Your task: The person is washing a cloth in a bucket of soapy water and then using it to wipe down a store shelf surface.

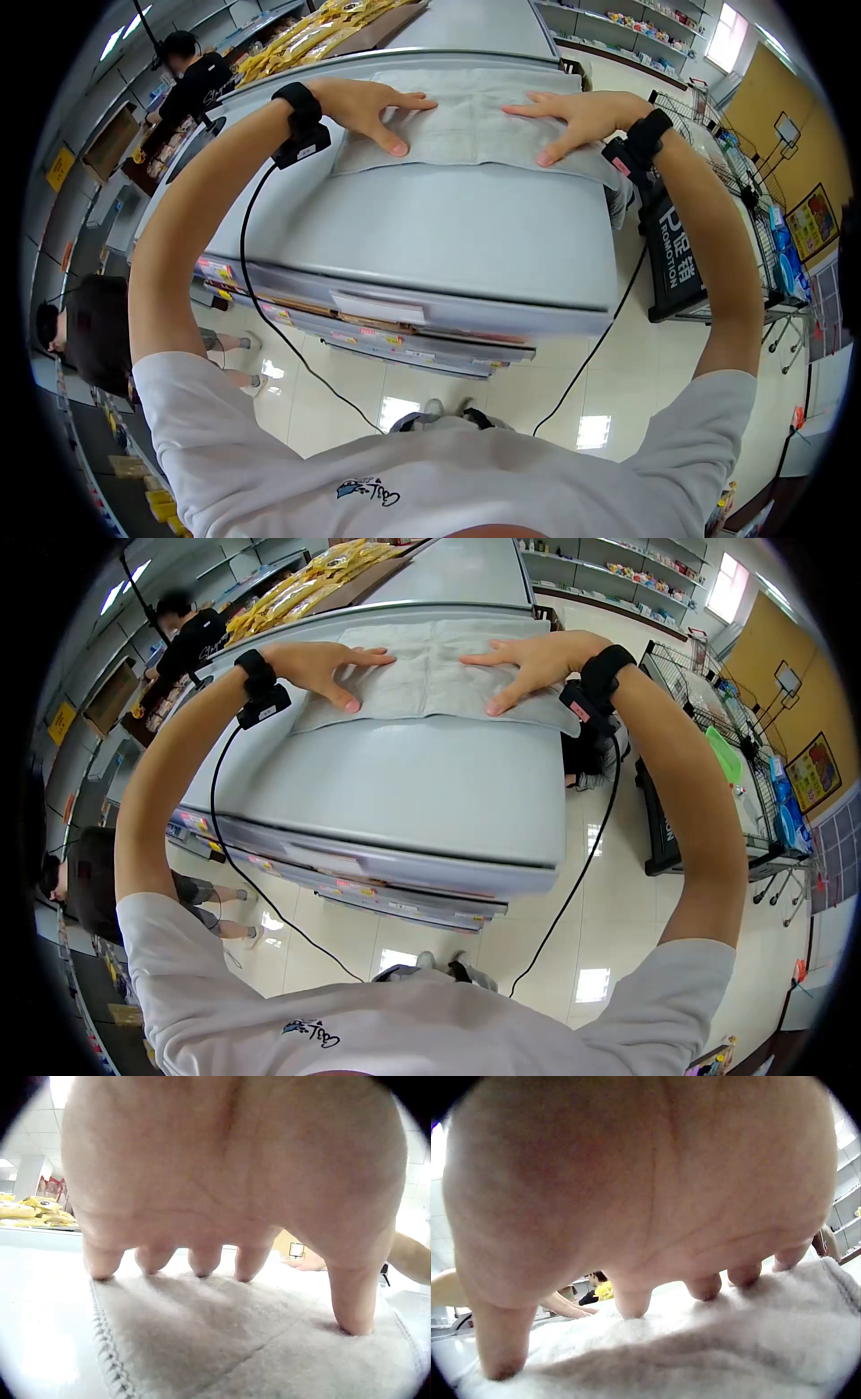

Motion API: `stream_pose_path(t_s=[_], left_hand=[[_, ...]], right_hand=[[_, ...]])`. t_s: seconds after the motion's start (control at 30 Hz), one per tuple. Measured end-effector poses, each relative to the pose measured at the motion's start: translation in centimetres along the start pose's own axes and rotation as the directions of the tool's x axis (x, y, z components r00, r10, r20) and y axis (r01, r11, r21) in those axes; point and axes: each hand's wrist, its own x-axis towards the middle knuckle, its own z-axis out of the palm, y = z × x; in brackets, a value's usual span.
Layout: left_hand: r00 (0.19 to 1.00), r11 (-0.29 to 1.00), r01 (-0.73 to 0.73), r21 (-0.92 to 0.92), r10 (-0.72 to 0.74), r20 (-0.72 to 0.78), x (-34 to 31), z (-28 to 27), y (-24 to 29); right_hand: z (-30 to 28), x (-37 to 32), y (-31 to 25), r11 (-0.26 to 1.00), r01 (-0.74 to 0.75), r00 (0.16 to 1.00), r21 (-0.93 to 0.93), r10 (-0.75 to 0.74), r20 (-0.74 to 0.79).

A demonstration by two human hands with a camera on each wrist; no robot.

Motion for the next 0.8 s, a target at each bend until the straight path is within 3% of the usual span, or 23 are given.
stream_pose_path(t_s=[0.27, 0.43, 0.8], left_hand=[[1.000, 1.000, 0.008, 0.007, -0.008, -0.011, 3.3, -1.0, -2.9], [1.000, 1.000, -0.013, -0.002, 0.013, -0.028, 4.4, -1.3, -4.0], [0.997, 0.998, 0.066, 0.015, -0.065, -0.036, 6.2, -1.3, -5.9]], right_hand=[[-1.0, 3.7, 2.3, 0.997, -0.060, 0.998, 0.056, 0.061, -0.015], [-1.4, 4.7, 1.9, 0.983, -0.147, 0.989, -0.113, 0.143, -0.038], [-0.7, 5.0, 3.1, 0.987, -0.126, 0.990, -0.101, 0.118, -0.083]])
